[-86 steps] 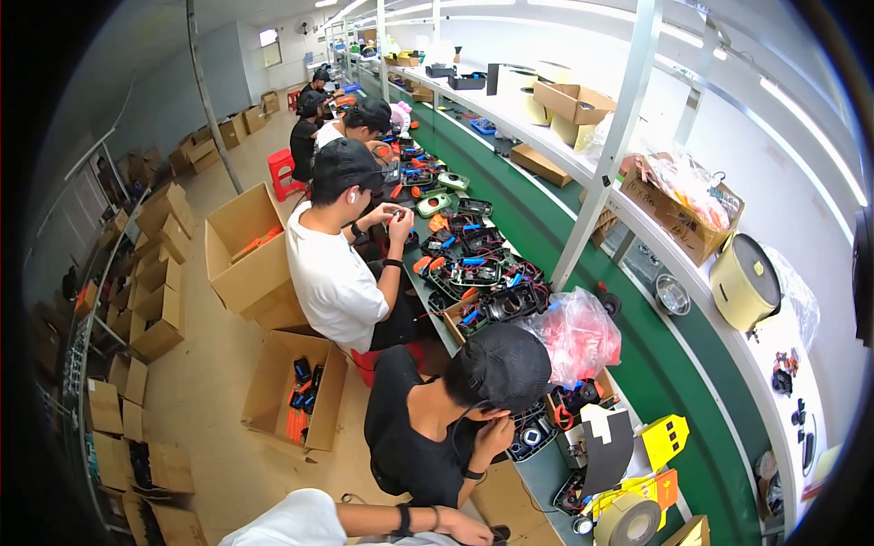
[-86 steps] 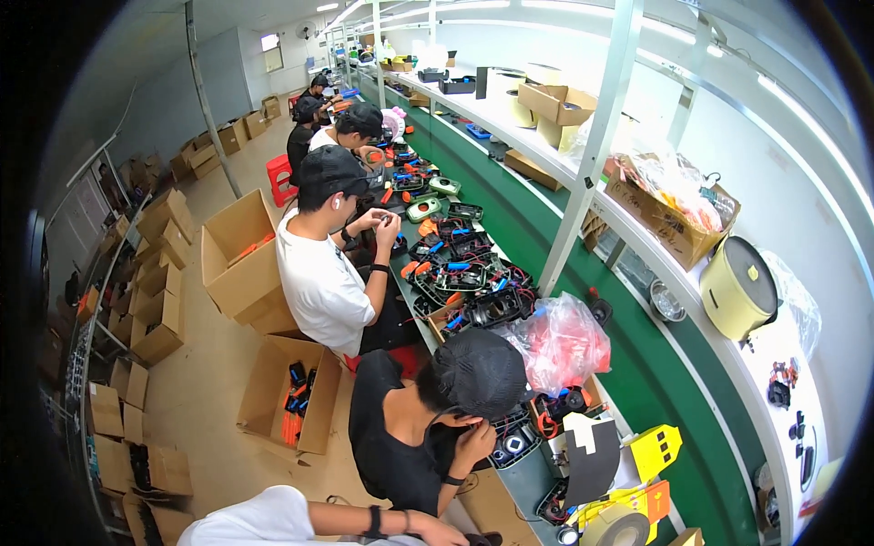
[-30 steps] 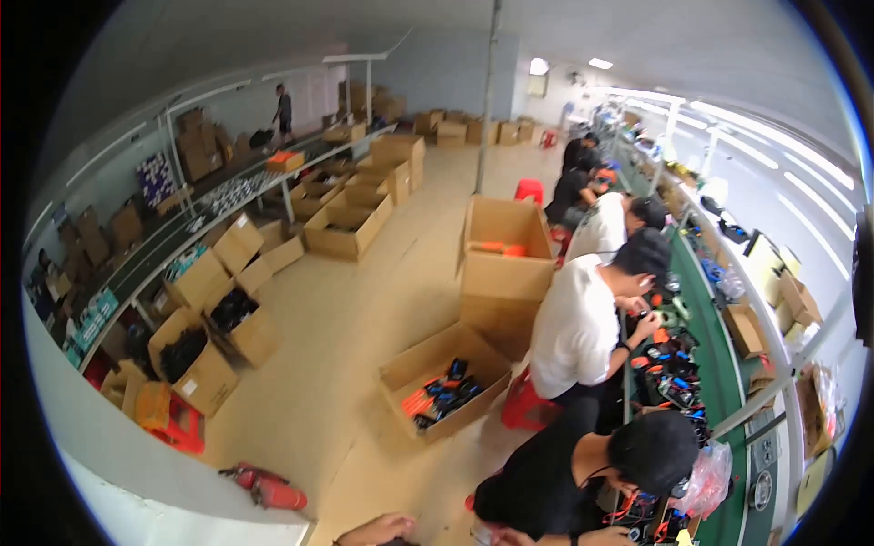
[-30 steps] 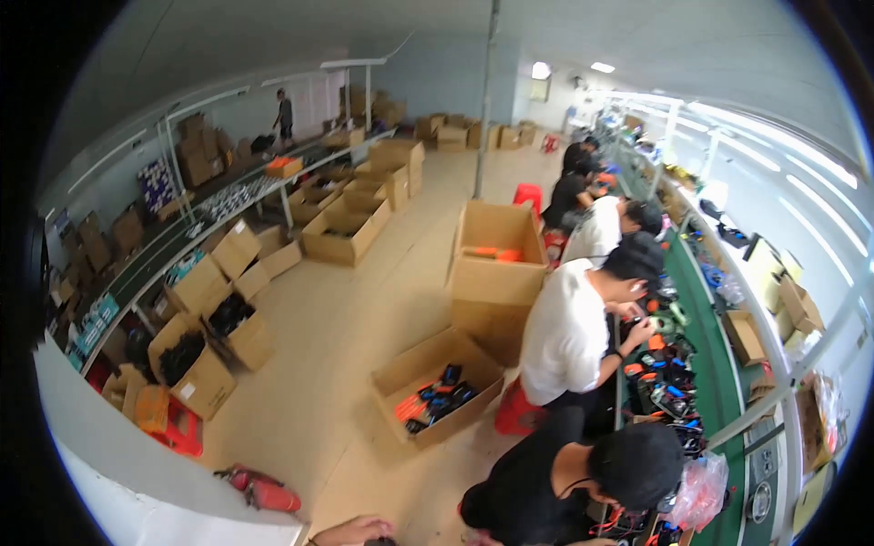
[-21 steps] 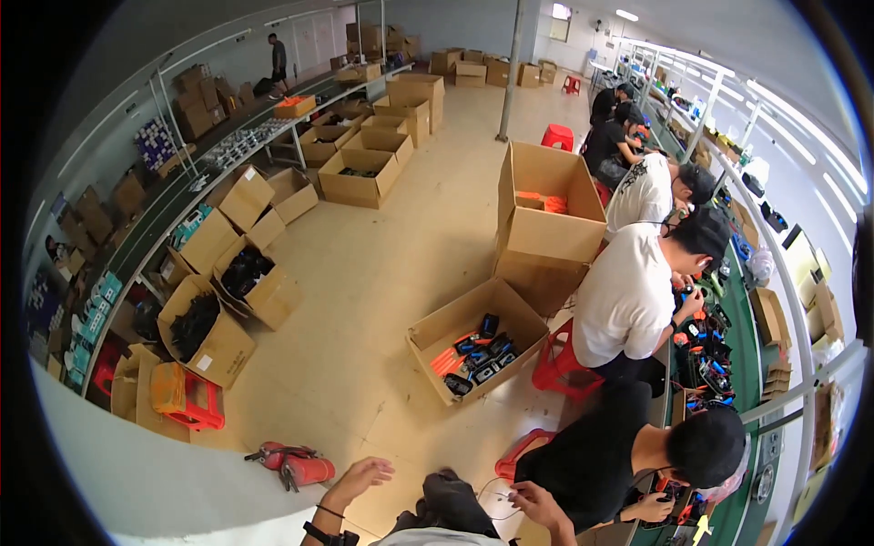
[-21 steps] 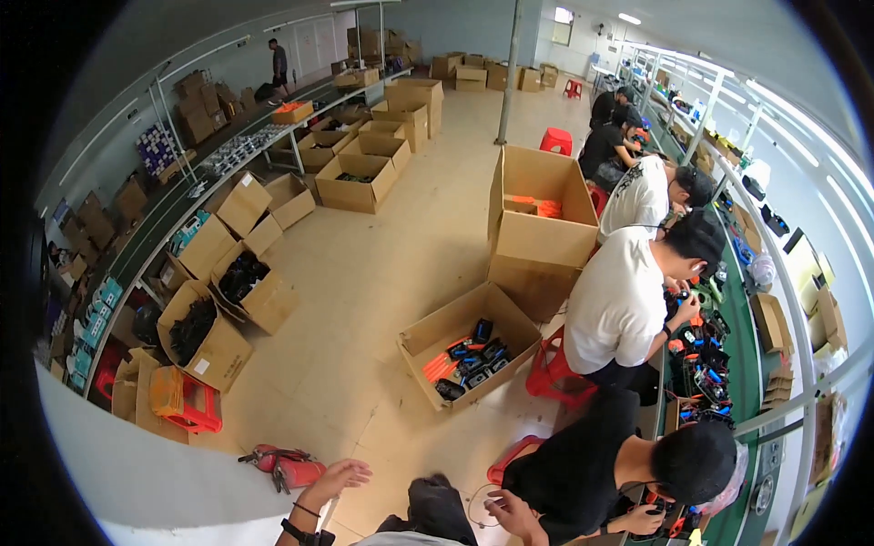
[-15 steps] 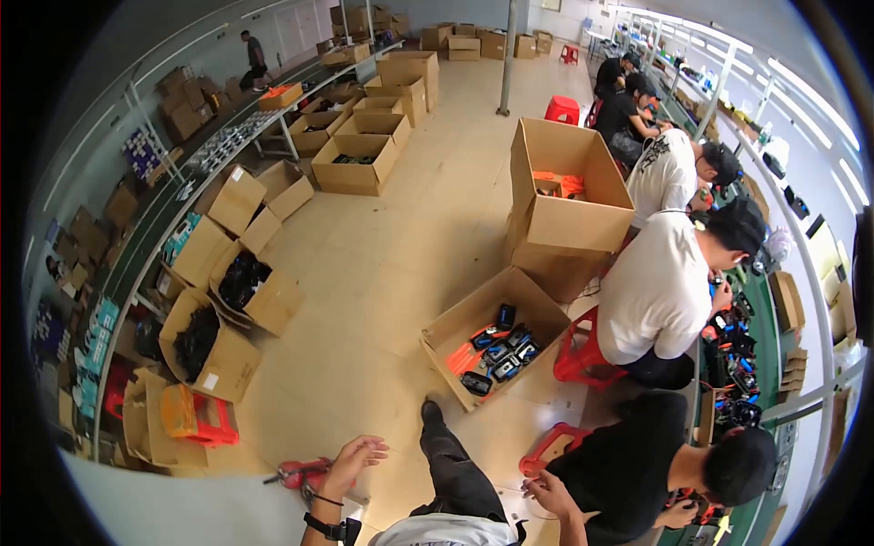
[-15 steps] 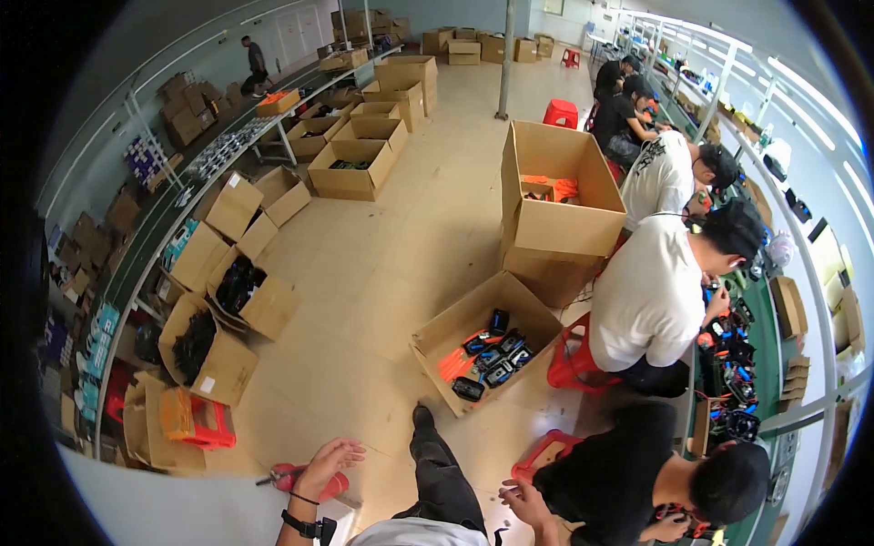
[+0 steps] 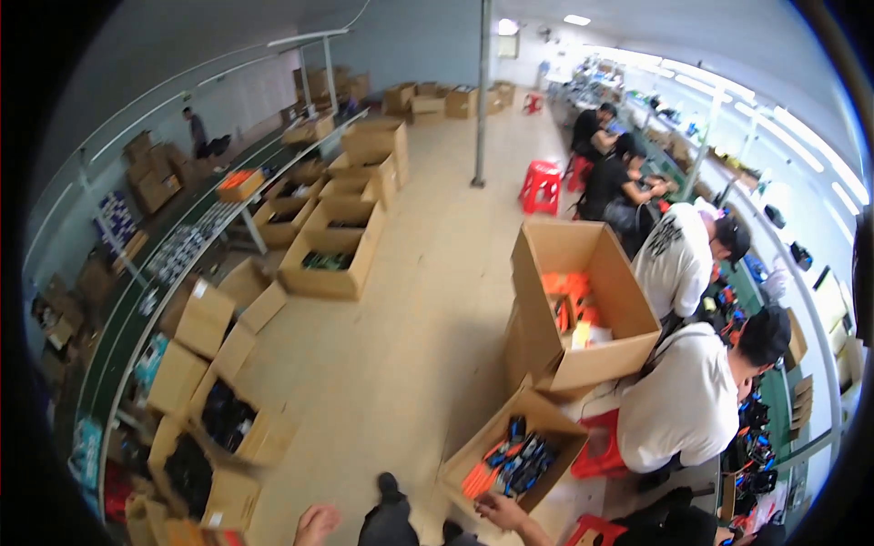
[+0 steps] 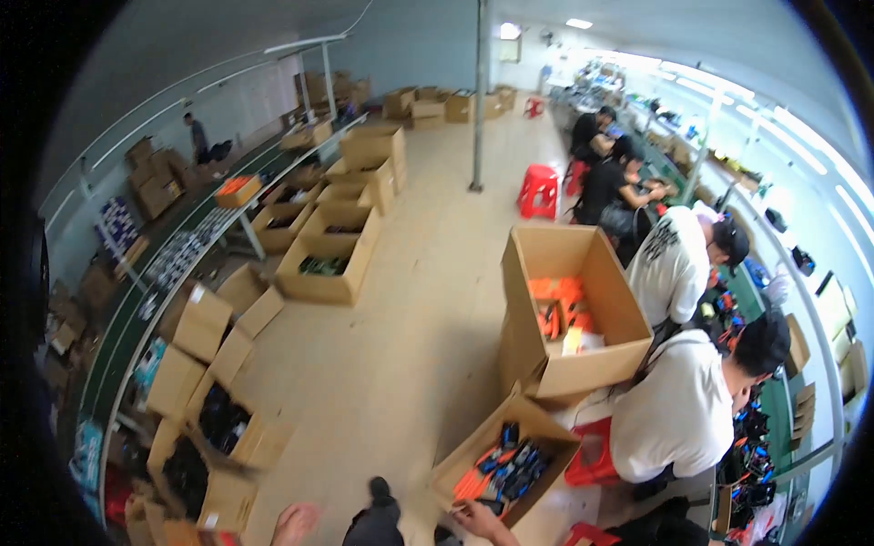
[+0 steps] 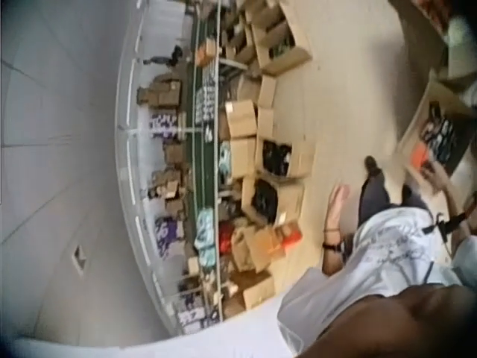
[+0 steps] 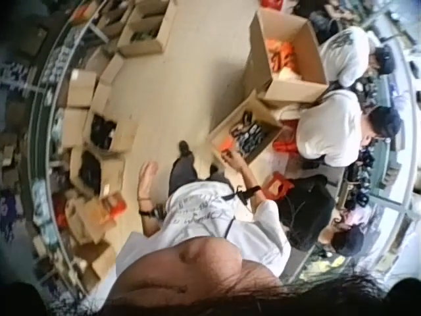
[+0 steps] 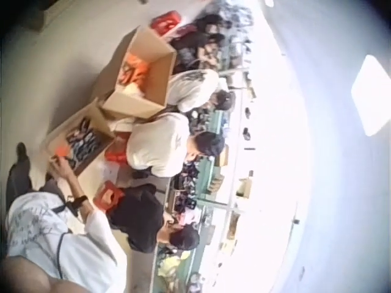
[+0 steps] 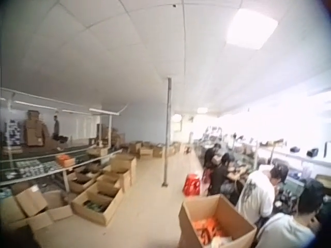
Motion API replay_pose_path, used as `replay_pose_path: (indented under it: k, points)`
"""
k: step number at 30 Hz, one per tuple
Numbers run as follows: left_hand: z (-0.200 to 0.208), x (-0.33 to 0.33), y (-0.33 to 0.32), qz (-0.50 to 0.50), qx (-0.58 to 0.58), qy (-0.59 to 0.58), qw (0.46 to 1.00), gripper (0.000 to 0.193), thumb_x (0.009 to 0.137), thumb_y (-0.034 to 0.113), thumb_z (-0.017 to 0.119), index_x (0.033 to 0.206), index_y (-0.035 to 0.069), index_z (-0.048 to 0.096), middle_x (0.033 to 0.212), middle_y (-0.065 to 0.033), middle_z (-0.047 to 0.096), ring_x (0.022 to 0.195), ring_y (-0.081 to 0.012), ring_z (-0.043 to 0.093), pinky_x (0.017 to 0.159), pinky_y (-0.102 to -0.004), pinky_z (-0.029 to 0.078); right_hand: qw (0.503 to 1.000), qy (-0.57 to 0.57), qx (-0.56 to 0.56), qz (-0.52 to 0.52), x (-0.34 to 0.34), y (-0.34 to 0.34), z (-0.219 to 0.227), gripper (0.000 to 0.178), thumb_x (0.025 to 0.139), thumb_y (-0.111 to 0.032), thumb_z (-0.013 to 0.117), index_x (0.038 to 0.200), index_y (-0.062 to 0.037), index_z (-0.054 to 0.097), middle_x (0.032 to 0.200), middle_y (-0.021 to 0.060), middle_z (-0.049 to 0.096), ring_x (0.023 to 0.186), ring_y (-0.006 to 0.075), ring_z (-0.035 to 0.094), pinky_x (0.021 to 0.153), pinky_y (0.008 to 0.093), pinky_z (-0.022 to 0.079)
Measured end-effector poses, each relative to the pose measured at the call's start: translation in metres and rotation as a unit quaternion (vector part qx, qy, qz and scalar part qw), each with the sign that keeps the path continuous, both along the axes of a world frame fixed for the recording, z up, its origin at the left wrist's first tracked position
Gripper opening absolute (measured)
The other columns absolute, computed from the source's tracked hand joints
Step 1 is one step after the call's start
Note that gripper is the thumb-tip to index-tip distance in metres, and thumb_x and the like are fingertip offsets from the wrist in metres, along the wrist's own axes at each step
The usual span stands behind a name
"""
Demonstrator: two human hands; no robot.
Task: Assembling and testing electronic components on a production line, including using a multimeter to check circuit boards.
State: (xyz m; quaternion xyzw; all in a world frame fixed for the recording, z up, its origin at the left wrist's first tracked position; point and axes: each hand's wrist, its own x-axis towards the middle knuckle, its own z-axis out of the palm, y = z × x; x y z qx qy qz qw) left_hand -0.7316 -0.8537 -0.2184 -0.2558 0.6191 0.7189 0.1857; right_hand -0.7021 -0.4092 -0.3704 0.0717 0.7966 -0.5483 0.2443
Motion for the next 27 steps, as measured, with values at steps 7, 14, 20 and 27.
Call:
replay_pose_path:
  k: [7, 14, 20, 27]
  points:
    - [-0.047, -0.242, -0.078, -0.025, 0.039, 0.054, 0.997, 0.028, 0.098, 0.024, 0.06, 0.116, 0.003, 0.065, 0.107, -0.0083, 0.068, 0.099, -0.0197, 0.062, 0.088, -0.0351, 0.05, 0.974, -0.053, -0.095, -0.197, -0.162, 0.01, -0.031, 0.028, 0.1, -0.017, 0.06, 0.119, 0.003, 0.06, 0.097, 0.0107, 0.071, 0.09, 0.0185, 0.069, 0.079, 0.033, 0.058]
    - [-0.028, -0.552, 0.003, -0.093, 0.126, 0.075, 0.985, 0.019, 0.099, 0.019, 0.058, 0.106, 0.004, 0.067, 0.099, -0.0034, 0.068, 0.088, -0.0135, 0.063, 0.076, -0.0278, 0.049, 0.935, 0.072, -0.045, -0.343, -0.343, -0.018, 0.132, 0.029, 0.099, -0.018, 0.063, 0.121, 0.0005, 0.061, 0.1, 0.01, 0.07, 0.087, 0.0167, 0.067, 0.076, 0.0304, 0.056]
    - [0.002, -0.74, 0.172, -0.326, 0.079, 0.079, 0.939, 0.02, 0.101, 0.02, 0.056, 0.11, 0.005, 0.066, 0.102, -0.0029, 0.069, 0.091, -0.014, 0.065, 0.078, -0.0277, 0.05, 0.894, 0.049, -0.114, -0.431, -0.443, 0.018, 0.107, 0.028, 0.1, -0.019, 0.062, 0.123, -0.0026, 0.06, 0.098, 0.0072, 0.068, 0.084, 0.0146, 0.066, 0.07, 0.0274, 0.055]
    - [-0.014, -0.929, 0.326, -0.45, 0.15, 0.002, 0.88, 0.023, 0.105, 0.022, 0.052, 0.118, 0.007, 0.064, 0.106, -0.0034, 0.069, 0.096, -0.0152, 0.066, 0.085, -0.0303, 0.052, 0.855, 0.005, -0.186, -0.484, -0.685, 0.109, 0.112, 0.025, 0.1, -0.018, 0.061, 0.121, -0.0047, 0.062, 0.096, 0.0055, 0.069, 0.081, 0.0139, 0.066, 0.07, 0.0258, 0.054]
